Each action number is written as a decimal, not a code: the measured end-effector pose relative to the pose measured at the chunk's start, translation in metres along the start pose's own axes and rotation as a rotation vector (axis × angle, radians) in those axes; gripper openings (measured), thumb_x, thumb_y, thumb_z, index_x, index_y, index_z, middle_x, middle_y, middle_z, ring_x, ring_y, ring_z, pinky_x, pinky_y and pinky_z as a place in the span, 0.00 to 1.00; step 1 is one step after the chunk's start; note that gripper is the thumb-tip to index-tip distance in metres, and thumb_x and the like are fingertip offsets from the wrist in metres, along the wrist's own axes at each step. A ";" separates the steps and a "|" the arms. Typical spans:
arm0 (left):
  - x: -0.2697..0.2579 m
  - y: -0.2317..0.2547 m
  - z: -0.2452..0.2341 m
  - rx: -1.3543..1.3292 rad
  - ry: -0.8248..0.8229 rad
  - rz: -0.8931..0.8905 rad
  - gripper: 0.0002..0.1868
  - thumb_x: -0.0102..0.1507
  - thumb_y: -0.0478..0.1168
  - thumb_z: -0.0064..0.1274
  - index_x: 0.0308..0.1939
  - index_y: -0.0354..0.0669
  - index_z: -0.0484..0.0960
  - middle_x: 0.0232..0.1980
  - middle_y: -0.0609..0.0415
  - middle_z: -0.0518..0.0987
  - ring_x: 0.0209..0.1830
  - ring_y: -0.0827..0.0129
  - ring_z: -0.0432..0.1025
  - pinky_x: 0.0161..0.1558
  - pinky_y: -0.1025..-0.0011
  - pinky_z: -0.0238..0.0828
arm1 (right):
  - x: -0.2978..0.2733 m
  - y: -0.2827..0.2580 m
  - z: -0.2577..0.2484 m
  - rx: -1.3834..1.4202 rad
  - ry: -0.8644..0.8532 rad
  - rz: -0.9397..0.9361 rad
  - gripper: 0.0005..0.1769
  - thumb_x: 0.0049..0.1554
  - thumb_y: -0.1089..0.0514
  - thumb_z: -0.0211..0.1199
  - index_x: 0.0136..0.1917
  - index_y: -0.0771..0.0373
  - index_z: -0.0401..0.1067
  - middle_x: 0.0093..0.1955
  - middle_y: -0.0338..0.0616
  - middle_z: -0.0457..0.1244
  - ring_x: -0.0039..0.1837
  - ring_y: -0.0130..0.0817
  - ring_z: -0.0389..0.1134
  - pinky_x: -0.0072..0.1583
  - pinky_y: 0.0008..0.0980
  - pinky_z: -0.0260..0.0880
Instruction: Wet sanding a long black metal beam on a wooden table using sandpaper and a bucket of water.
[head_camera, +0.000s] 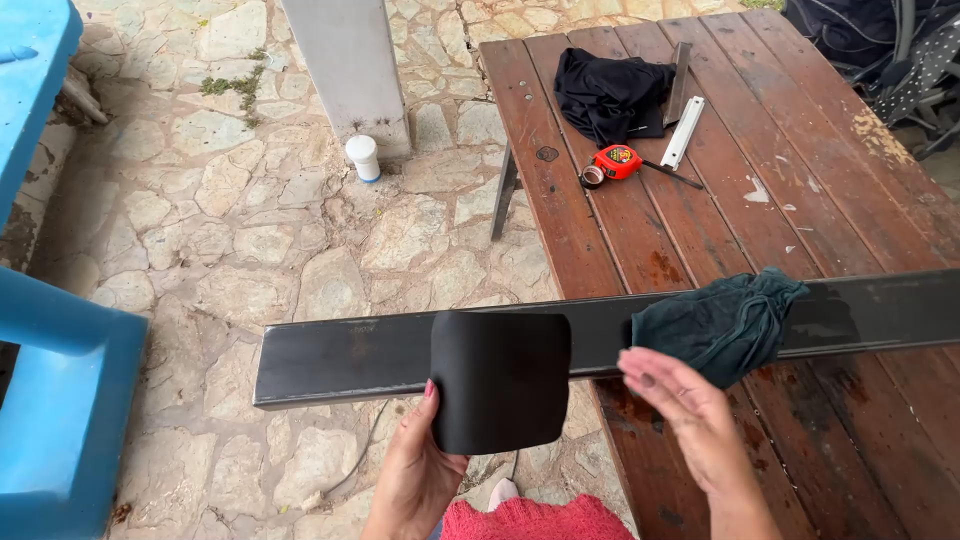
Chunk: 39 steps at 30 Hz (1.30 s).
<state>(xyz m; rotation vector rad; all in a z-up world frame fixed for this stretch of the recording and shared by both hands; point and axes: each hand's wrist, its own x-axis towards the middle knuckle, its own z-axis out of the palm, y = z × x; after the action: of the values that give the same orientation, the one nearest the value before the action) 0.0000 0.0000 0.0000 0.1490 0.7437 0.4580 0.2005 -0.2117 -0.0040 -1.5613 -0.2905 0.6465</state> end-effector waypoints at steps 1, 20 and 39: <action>-0.005 0.000 0.005 0.008 -0.008 -0.007 0.23 0.69 0.39 0.41 0.63 0.26 0.74 0.64 0.34 0.77 0.63 0.56 0.71 0.65 0.62 0.67 | -0.002 0.005 0.007 0.004 0.012 -0.005 0.22 0.58 0.66 0.56 0.66 0.69 0.72 0.67 0.56 0.70 0.69 0.45 0.71 0.73 0.43 0.70; 0.023 -0.009 -0.047 1.116 -0.645 -0.025 0.26 0.65 0.45 0.49 0.66 0.38 0.79 0.62 0.49 0.87 0.65 0.65 0.78 0.66 0.69 0.73 | -0.123 0.030 0.041 0.141 0.533 0.324 0.17 0.54 0.69 0.69 0.57 0.69 0.79 0.48 0.55 0.74 0.45 0.43 0.74 0.46 0.43 0.80; 0.187 -0.169 -0.267 1.012 -0.640 -0.235 0.34 0.64 0.29 0.45 0.77 0.37 0.62 0.76 0.35 0.69 0.78 0.47 0.62 0.74 0.56 0.50 | -0.306 -0.064 -0.332 -0.507 0.895 0.366 0.25 0.54 0.85 0.57 0.60 0.69 0.75 0.61 0.56 0.69 0.63 0.45 0.71 0.61 0.47 0.77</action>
<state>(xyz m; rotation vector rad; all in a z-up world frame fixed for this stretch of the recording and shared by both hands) -0.0030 -0.0737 -0.3603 1.0899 0.2888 -0.2344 0.1530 -0.6471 0.1211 -2.2529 0.5575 0.0850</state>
